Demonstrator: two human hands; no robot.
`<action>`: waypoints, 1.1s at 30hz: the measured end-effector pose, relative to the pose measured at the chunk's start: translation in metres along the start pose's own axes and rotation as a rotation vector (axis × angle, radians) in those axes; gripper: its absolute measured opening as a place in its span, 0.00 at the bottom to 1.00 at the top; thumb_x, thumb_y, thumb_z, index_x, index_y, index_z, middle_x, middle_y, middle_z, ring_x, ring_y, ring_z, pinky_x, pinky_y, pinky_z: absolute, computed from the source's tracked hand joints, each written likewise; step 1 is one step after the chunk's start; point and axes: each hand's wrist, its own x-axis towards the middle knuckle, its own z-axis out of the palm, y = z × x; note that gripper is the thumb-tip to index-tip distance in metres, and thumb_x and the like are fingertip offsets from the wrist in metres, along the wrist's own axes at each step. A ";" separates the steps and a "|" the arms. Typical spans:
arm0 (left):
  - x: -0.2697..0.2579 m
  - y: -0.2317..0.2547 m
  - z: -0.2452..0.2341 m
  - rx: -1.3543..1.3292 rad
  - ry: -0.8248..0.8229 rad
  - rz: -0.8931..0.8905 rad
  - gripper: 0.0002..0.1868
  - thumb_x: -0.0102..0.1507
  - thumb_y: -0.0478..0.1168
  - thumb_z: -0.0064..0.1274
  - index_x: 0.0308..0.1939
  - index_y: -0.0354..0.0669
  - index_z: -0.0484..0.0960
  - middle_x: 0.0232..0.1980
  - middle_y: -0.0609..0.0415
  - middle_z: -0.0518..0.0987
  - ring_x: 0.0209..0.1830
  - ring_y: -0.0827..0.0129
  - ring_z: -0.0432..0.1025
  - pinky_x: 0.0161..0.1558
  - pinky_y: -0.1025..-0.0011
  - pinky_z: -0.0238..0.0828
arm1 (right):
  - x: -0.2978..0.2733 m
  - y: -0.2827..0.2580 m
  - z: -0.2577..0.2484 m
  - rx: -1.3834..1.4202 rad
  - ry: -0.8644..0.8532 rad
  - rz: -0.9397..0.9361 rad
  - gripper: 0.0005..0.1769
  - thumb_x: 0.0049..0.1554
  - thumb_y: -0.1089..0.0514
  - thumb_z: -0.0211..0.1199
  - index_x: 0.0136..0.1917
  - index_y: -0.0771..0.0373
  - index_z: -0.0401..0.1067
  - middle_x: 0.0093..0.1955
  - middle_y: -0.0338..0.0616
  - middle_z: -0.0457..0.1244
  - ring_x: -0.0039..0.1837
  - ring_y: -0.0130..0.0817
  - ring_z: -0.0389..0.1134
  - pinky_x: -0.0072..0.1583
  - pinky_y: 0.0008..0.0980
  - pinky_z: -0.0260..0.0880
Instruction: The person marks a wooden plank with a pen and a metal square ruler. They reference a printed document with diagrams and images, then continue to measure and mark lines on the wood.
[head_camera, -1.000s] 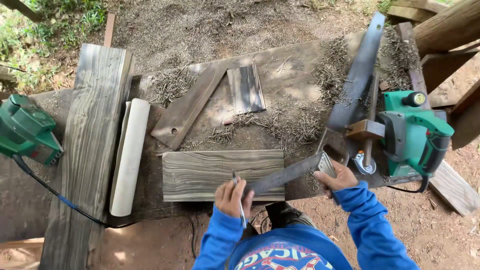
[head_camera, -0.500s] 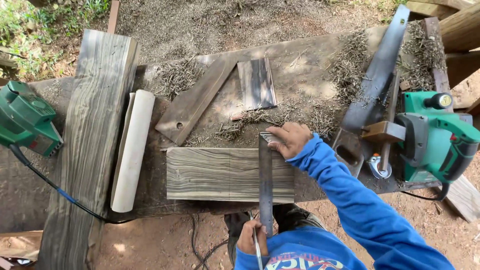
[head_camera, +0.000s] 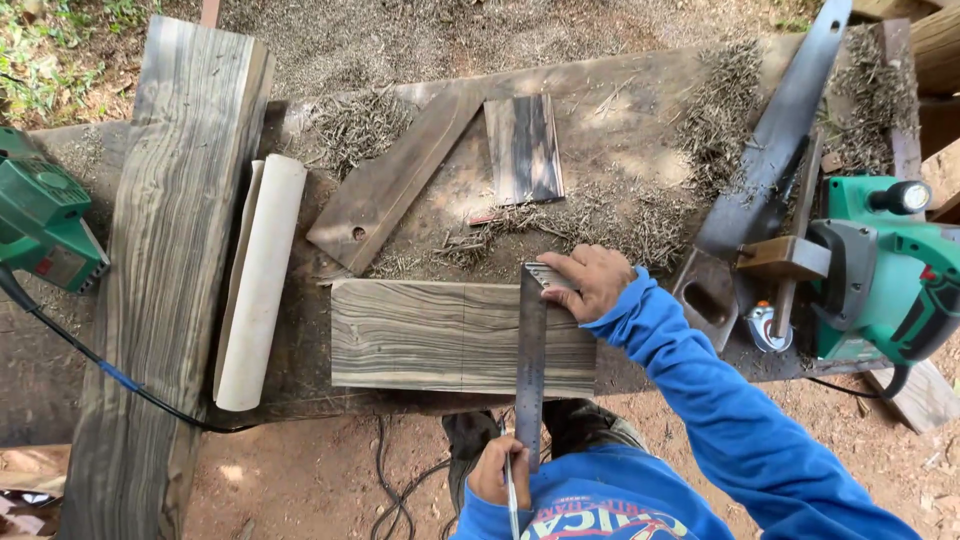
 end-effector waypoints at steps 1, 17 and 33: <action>-0.005 -0.002 -0.002 0.003 -0.002 -0.005 0.08 0.61 0.28 0.58 0.42 0.38 0.76 0.34 0.49 0.81 0.27 0.69 0.79 0.30 0.73 0.76 | -0.002 -0.002 0.000 0.005 -0.002 0.003 0.29 0.54 0.38 0.67 0.63 0.53 0.74 0.40 0.46 0.61 0.44 0.47 0.65 0.46 0.45 0.64; -0.003 -0.010 0.000 0.016 -0.072 -0.023 0.08 0.60 0.27 0.59 0.40 0.38 0.77 0.33 0.47 0.82 0.26 0.68 0.80 0.29 0.74 0.77 | 0.002 0.006 -0.004 0.102 -0.126 0.017 0.27 0.54 0.48 0.68 0.66 0.54 0.72 0.39 0.46 0.61 0.43 0.46 0.65 0.47 0.43 0.67; -0.008 -0.018 0.002 -0.051 -0.075 -0.009 0.06 0.63 0.31 0.57 0.41 0.36 0.76 0.35 0.47 0.81 0.28 0.69 0.82 0.27 0.74 0.79 | 0.000 0.015 0.004 0.140 -0.186 0.043 0.30 0.54 0.43 0.69 0.68 0.53 0.72 0.39 0.46 0.61 0.43 0.45 0.64 0.47 0.43 0.66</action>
